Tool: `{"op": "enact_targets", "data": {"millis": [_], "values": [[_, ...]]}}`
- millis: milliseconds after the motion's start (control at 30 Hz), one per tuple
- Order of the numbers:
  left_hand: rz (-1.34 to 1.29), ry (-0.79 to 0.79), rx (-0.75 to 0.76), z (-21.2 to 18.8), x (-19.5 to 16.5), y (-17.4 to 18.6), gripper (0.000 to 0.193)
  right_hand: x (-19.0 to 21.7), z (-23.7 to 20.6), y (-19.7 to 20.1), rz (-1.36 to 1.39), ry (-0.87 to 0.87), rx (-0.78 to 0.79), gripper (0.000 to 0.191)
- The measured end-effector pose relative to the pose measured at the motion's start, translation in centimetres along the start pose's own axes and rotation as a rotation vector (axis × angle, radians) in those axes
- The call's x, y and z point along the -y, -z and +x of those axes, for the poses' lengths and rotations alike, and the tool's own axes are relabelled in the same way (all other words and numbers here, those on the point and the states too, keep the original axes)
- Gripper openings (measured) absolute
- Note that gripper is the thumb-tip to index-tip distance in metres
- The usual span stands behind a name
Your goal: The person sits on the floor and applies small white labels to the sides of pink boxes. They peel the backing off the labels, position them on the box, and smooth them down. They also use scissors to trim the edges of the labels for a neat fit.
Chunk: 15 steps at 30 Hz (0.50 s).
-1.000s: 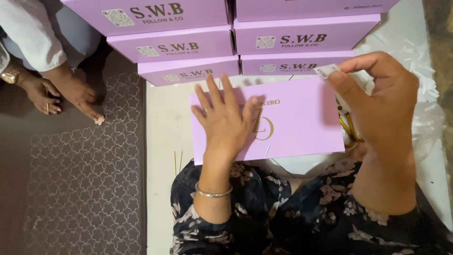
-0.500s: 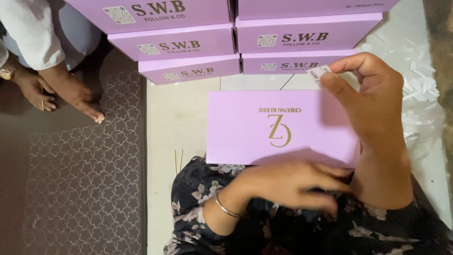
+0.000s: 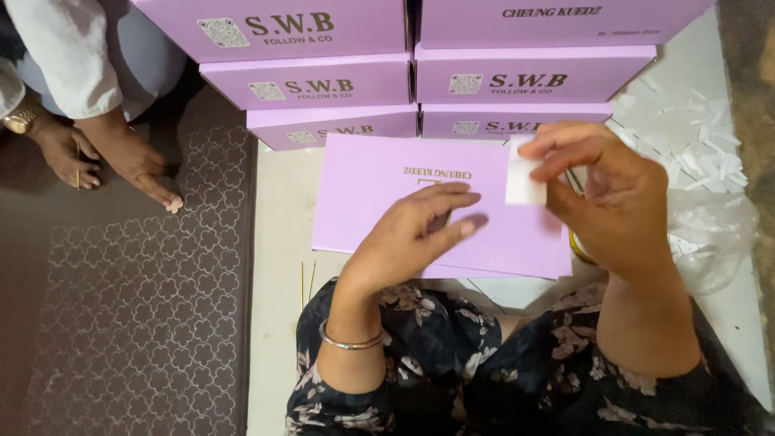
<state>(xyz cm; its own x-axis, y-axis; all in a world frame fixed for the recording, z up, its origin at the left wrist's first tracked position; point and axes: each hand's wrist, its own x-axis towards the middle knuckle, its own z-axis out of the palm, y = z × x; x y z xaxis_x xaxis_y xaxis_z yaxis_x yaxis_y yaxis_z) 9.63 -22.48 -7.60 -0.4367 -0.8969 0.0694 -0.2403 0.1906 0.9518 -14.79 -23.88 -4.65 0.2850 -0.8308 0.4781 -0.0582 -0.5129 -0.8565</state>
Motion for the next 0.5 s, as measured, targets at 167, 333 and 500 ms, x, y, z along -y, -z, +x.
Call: {"op": "enact_targets", "data": {"millis": [167, 333, 500], "values": [[-0.632, -0.025, -0.067, -0.3, 0.0, -1.5, 0.038, 1.3, 0.7, -0.9, -0.092, 0.140, 0.111, 0.012], [-0.726, 0.057, -0.264, -1.0, -1.2, -2.9, 0.024, 3.1, 1.6, -1.8, -0.254, 0.151, 0.168, 0.013], [-0.478, -0.121, -0.365, -1.5, -3.0, -2.2, 0.018, 3.7, 1.3, -2.3, 0.130, -0.126, -0.040, 0.025]]}}
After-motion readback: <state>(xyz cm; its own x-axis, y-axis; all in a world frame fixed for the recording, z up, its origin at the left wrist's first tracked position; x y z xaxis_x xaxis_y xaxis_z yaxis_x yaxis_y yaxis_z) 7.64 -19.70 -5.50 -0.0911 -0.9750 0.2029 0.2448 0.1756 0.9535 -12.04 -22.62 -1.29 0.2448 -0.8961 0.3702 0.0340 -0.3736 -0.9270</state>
